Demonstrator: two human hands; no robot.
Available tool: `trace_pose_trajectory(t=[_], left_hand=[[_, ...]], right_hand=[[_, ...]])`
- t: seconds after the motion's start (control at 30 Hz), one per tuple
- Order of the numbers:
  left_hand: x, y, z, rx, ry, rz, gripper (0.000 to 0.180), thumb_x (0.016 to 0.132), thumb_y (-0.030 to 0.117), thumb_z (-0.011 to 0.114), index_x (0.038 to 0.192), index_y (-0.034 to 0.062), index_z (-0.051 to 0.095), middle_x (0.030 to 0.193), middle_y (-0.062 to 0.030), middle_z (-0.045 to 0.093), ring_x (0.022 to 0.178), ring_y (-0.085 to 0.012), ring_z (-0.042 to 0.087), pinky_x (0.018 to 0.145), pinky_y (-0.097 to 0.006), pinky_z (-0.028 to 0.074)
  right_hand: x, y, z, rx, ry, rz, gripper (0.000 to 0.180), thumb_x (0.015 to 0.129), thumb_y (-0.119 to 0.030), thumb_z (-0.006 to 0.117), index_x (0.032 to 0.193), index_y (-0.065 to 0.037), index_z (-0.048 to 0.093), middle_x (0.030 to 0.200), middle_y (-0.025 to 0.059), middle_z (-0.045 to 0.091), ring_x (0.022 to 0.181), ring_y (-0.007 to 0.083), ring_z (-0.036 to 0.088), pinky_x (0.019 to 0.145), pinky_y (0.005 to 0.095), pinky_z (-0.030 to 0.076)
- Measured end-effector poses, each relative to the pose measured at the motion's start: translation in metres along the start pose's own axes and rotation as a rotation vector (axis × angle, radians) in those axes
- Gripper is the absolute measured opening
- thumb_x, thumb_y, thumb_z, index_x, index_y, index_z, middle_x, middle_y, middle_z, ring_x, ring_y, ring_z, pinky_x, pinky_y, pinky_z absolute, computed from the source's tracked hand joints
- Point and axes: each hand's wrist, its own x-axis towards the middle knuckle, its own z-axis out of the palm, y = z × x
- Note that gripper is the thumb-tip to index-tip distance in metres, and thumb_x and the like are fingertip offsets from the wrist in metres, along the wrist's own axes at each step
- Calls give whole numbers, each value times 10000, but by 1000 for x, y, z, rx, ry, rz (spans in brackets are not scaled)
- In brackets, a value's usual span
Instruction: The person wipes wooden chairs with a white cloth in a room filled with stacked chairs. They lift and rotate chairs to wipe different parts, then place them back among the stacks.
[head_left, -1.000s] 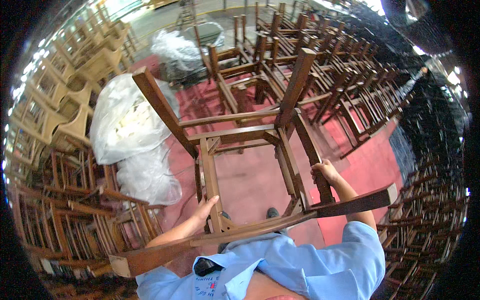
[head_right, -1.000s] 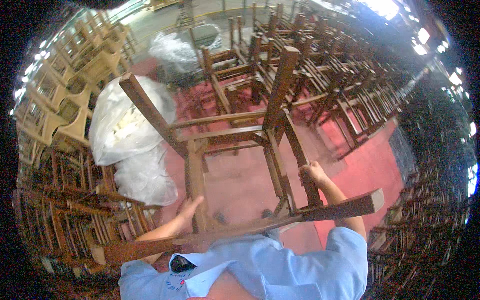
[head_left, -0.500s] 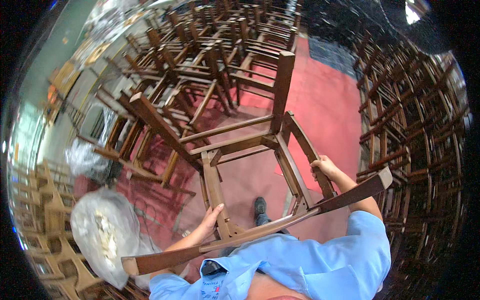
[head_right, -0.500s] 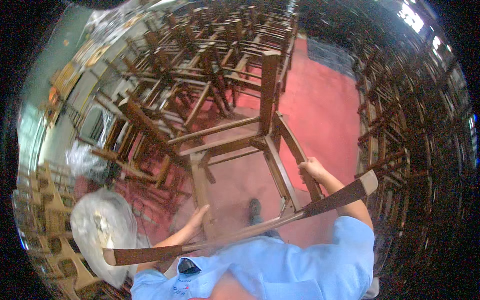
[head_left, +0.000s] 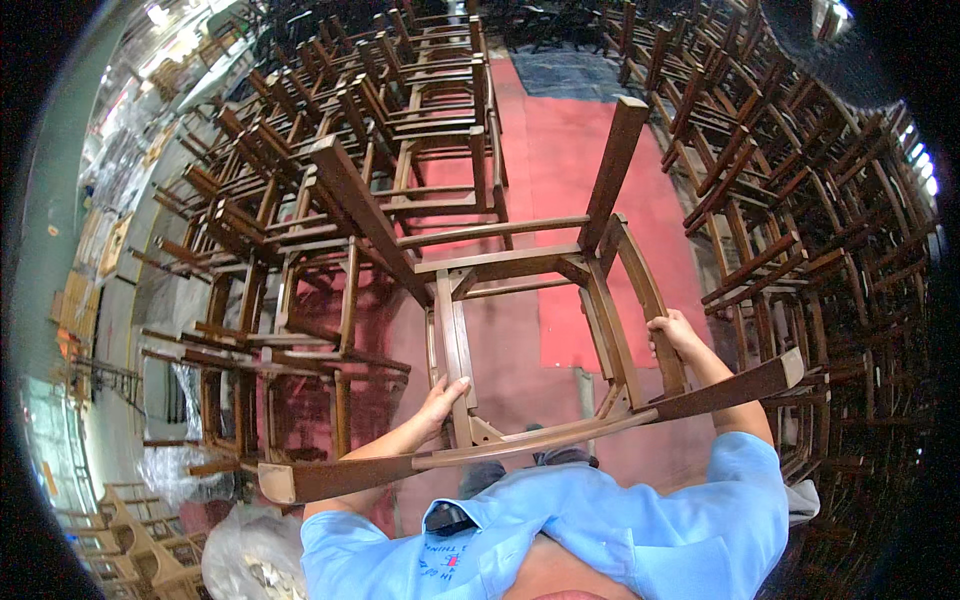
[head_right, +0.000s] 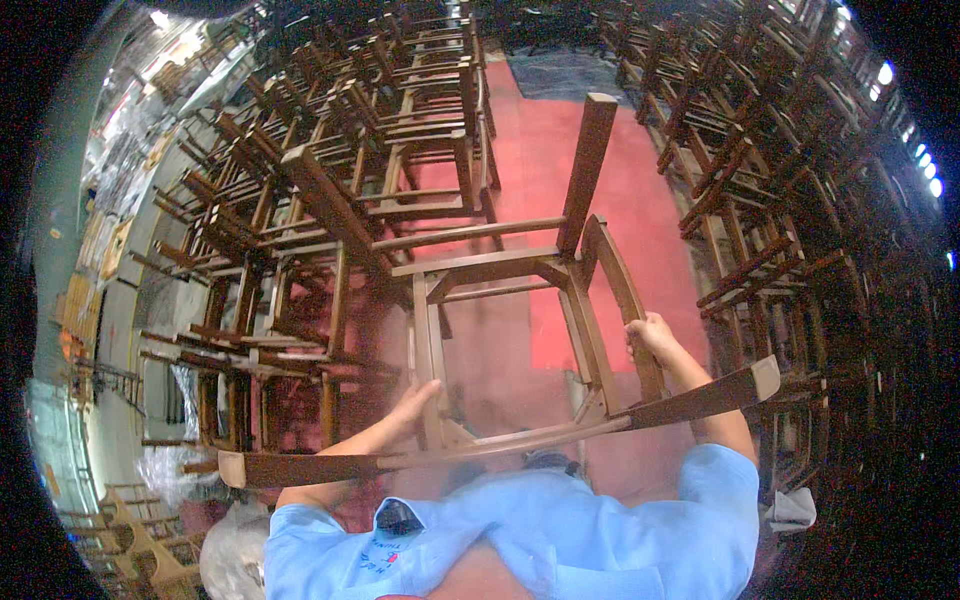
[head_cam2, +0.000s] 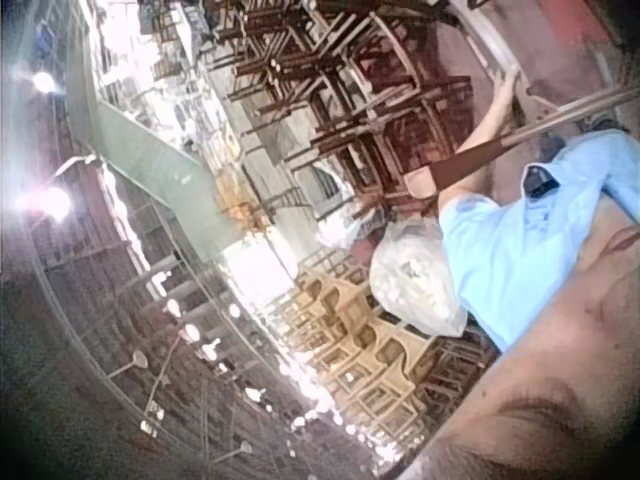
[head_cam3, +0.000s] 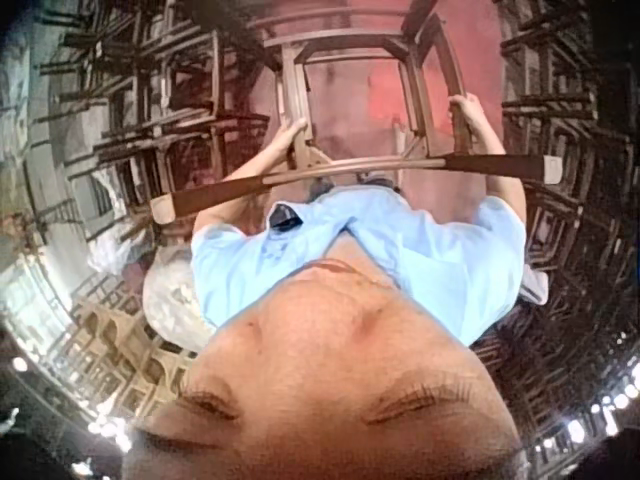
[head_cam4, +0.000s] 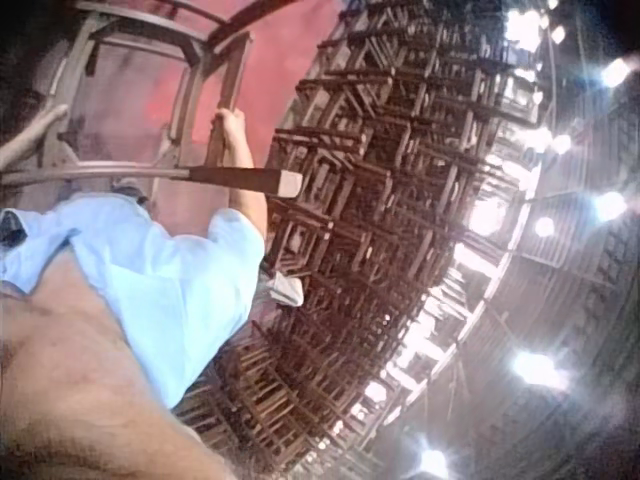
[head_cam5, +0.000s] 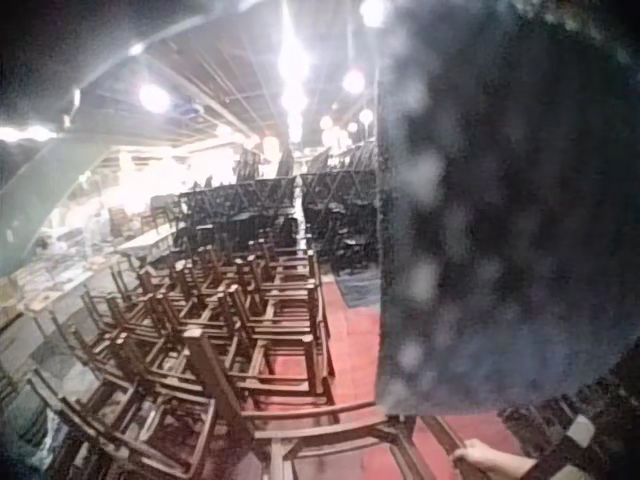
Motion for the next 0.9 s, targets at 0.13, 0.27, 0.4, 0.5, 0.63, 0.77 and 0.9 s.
trace_pose_trajectory(t=[0.13, 0.27, 0.4, 0.5, 0.63, 0.77, 0.9], left_hand=[[54, 40, -45, 76, -45, 22, 689, 906, 465, 679, 1398, 68, 405, 1170, -83, 591, 1004, -195, 615, 835, -361, 545], [124, 73, -101, 154, 14, -1, 892, 882, 434, 714, 1536, 59, 237, 1345, -164, 545, 1205, -262, 558, 910, -418, 525], [159, 99, -165, 144, 101, -91, 986, 859, 365, 751, 1562, 56, 132, 1360, -158, 551, 1230, -271, 545, 922, -485, 504], [202, 106, -202, 122, 46, -56, 973, 851, 330, 771, 1549, 13, 171, 1420, -156, 509, 1294, -258, 496, 1058, -405, 419], [260, 104, -245, 2, 32, -117, 1030, 853, 320, 781, 1571, 26, 104, 1432, -160, 497, 1289, -249, 501, 1077, -383, 395], [303, 106, -269, 50, 39, -75, 1006, 840, 286, 790, 1577, 68, 141, 1417, -164, 506, 1265, -250, 513, 1067, -385, 401], [340, 102, -291, 49, -51, -43, 1019, 818, 272, 803, 1590, 146, 151, 1444, -154, 476, 1283, -266, 481, 1072, -394, 377]], right_hand=[[46, 7, 28, 102, 59, 7, 150, 886, -116, 568, 980, -4, 534, 691, 126, 582, 539, 233, 609, 483, 410, 543], [141, 26, 63, -50, 127, -19, 165, 870, -100, 594, 994, 1, 553, 705, 117, 581, 552, 231, 611, 480, 408, 546], [196, 14, 135, 122, 101, 58, 120, 850, -107, 610, 884, 2, 574, 716, 120, 609, 554, 218, 615, 481, 402, 546], [254, 32, 161, 36, 91, 30, 119, 848, -121, 598, 865, -5, 576, 682, 107, 604, 551, 212, 615, 478, 402, 539], [311, 44, 185, 128, 90, -16, 103, 833, -119, 588, 845, -20, 566, 663, 94, 595, 547, 203, 609, 488, 388, 537], [341, 37, 205, 183, 142, 20, 106, 826, -104, 589, 873, -21, 544, 672, 89, 586, 540, 196, 598, 501, 364, 539], [357, 64, 211, 213, 166, -5, 139, 836, -93, 589, 952, -45, 529, 719, 80, 589, 576, 183, 600, 527, 349, 542]])
